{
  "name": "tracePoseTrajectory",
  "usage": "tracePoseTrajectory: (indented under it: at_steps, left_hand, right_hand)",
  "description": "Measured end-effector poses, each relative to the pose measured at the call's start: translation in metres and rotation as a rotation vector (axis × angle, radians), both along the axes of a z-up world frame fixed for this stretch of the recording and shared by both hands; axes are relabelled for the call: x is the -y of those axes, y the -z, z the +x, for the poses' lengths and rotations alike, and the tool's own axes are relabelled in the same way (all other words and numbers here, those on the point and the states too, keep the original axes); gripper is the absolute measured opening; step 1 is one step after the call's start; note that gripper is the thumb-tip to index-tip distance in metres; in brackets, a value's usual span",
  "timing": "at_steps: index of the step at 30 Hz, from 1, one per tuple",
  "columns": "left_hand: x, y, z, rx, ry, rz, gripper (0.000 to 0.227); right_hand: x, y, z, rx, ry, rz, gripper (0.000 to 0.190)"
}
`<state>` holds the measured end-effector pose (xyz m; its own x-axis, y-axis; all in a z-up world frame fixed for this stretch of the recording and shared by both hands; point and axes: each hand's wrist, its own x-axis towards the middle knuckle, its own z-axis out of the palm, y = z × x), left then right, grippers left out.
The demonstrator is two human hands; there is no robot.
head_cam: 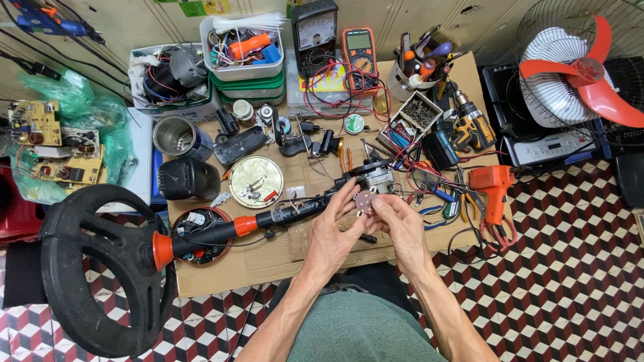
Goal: The person sits at a cluttered workbench and tests a small electronic component from a grass trimmer using a multimeter, touching its probes to the component's terminals and turning the part over between checks. They then pick up a hot air gun and direct it at the component.
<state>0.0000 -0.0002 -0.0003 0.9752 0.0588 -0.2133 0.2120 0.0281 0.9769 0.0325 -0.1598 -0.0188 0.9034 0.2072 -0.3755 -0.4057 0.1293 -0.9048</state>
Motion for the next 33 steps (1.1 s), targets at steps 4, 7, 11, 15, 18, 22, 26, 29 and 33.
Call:
tracePoseTrajectory:
  at_steps: [4, 7, 11, 15, 18, 22, 26, 29, 33]
  left_hand:
    - [0.001, 0.005, 0.000, 0.012, 0.015, 0.038, 0.072]
    - [0.002, 0.009, 0.000, 0.047, 0.021, 0.092, 0.072]
    - [0.001, 0.012, -0.001, 0.091, 0.043, 0.136, 0.072]
    - [0.003, 0.012, 0.000, 0.113, 0.055, 0.159, 0.072]
    - [0.004, 0.011, -0.001, 0.122, 0.054, 0.162, 0.072]
    - [0.002, 0.017, -0.002, 0.093, 0.064, 0.174, 0.072]
    - [-0.012, 0.024, 0.005, -0.135, 0.027, 0.304, 0.068]
    - [-0.025, 0.048, 0.003, -0.293, -0.128, 0.095, 0.062]
    - [-0.047, 0.065, -0.002, -0.115, -0.310, -0.096, 0.060]
  right_hand:
    - [-0.001, 0.002, 0.001, -0.009, 0.017, -0.029, 0.030]
    - [0.000, 0.006, 0.002, 0.000, 0.011, -0.062, 0.029]
    - [0.000, 0.008, 0.003, -0.008, 0.022, -0.074, 0.027]
    - [0.000, 0.008, 0.002, -0.015, 0.030, -0.089, 0.026]
    - [0.000, 0.014, -0.002, -0.005, 0.052, -0.112, 0.027]
    - [-0.002, 0.022, -0.007, 0.006, 0.030, -0.305, 0.031]
    - [0.010, 0.026, -0.010, -0.066, 0.087, -0.241, 0.035]
    - [0.038, 0.041, -0.016, -0.072, 0.125, -0.261, 0.031]
    - [0.087, 0.073, -0.007, -0.167, 0.129, -0.303, 0.030]
